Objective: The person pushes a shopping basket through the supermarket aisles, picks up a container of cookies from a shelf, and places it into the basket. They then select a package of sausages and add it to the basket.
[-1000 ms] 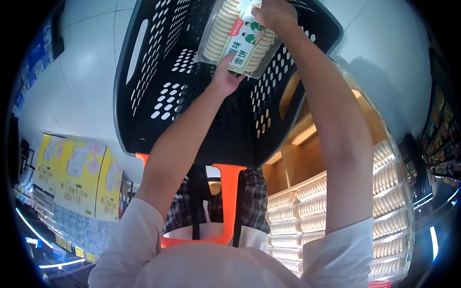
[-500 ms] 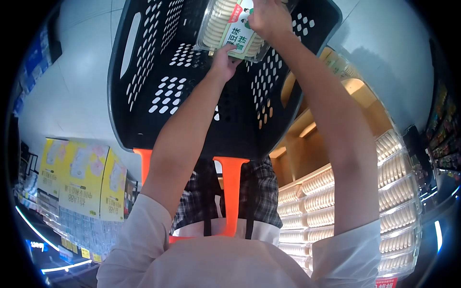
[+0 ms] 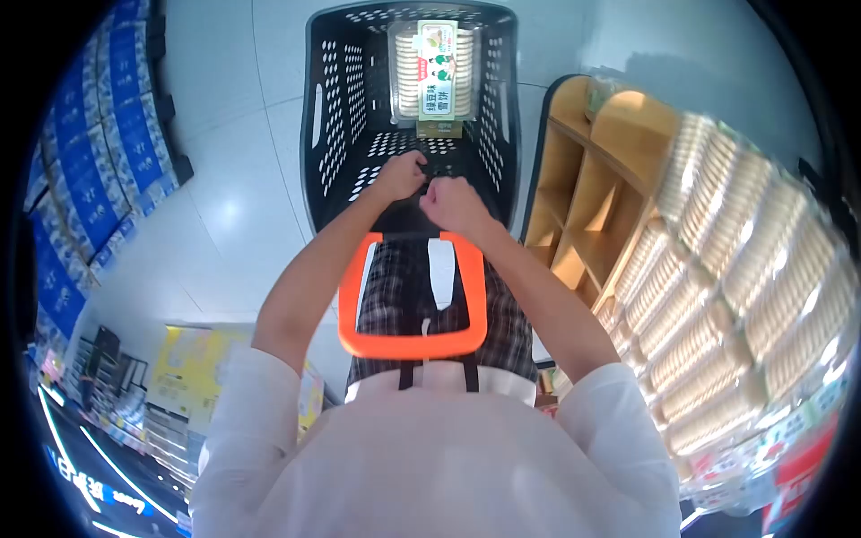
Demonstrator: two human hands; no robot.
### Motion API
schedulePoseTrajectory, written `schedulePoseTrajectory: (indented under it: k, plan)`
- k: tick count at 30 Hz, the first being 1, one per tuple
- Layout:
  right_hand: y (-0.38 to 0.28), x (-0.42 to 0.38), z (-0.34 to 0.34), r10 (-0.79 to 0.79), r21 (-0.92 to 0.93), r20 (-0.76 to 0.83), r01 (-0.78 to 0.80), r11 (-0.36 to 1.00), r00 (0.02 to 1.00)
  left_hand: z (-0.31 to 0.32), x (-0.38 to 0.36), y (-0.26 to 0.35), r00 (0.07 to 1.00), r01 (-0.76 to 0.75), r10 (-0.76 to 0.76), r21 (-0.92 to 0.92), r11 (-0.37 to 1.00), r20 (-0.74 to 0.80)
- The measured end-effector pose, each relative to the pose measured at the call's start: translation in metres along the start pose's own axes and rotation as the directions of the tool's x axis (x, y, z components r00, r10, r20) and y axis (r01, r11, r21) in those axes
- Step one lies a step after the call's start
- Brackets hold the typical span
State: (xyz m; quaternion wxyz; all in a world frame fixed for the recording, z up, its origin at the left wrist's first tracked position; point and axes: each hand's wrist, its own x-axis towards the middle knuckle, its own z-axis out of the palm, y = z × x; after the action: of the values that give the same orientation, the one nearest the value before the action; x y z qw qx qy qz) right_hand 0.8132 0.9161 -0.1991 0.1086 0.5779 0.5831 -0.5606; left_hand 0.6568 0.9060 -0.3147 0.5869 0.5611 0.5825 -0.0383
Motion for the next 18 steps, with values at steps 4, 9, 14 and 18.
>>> schedulePoseTrajectory:
  k: [4,9,14,18]
  plan:
    - [-0.069,-0.126,-0.025,-0.034,0.118,0.280,0.001,0.993,0.960,-0.071,-0.109,0.054,0.994,-0.031,0.041,-0.104,0.994,0.102]
    - [-0.067,-0.239,0.030,-0.501,-0.310,-0.172,0.436,0.845,0.848,-0.082,-0.248,0.113,0.872,0.072,0.105,-0.338,0.938,0.477]
    - [-0.029,-0.227,0.066,-0.508,-0.508,-0.441,0.262,0.821,0.740,0.006,-0.312,0.125,0.918,-0.302,0.396,0.635,0.711,-0.006]
    - [-0.029,-0.212,0.068,-0.434,-0.553,-0.389,0.171,0.816,0.813,0.018,-0.290,0.125,0.911,-0.203,0.404,0.765,0.611,-0.081]
